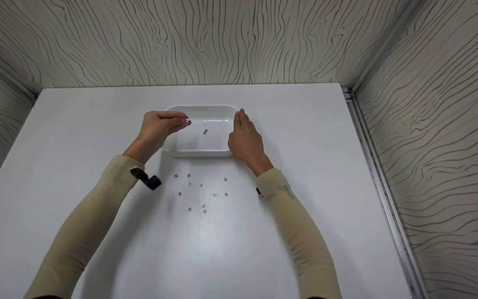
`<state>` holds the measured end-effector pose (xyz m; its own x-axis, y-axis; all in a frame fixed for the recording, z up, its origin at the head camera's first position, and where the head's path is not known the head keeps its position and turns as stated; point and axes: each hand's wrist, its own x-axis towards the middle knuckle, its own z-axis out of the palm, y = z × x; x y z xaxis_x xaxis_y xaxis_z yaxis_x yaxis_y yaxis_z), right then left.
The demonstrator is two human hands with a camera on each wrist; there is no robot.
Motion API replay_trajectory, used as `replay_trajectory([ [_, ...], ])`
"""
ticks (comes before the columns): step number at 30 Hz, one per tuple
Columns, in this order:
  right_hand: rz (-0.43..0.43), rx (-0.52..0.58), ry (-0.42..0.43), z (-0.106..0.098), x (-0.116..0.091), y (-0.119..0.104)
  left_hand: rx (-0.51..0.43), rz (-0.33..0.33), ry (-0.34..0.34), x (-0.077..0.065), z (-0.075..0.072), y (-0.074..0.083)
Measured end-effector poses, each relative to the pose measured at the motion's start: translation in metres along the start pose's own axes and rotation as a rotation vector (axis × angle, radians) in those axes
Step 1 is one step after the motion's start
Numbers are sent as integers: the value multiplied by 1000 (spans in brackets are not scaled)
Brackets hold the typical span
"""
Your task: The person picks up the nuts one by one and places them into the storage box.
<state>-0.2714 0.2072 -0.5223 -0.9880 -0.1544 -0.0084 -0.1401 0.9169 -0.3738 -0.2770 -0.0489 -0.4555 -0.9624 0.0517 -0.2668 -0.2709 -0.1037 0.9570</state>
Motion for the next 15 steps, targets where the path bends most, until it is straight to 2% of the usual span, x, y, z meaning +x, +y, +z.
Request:
replay_trajectory([
  [9, -5, -6, 6, 2, 0, 0, 63, -71, 67, 17, 1, -10],
  [15, 0, 6, 9, 1, -1, 0, 49, -110, 89, 22, 2, -15],
])
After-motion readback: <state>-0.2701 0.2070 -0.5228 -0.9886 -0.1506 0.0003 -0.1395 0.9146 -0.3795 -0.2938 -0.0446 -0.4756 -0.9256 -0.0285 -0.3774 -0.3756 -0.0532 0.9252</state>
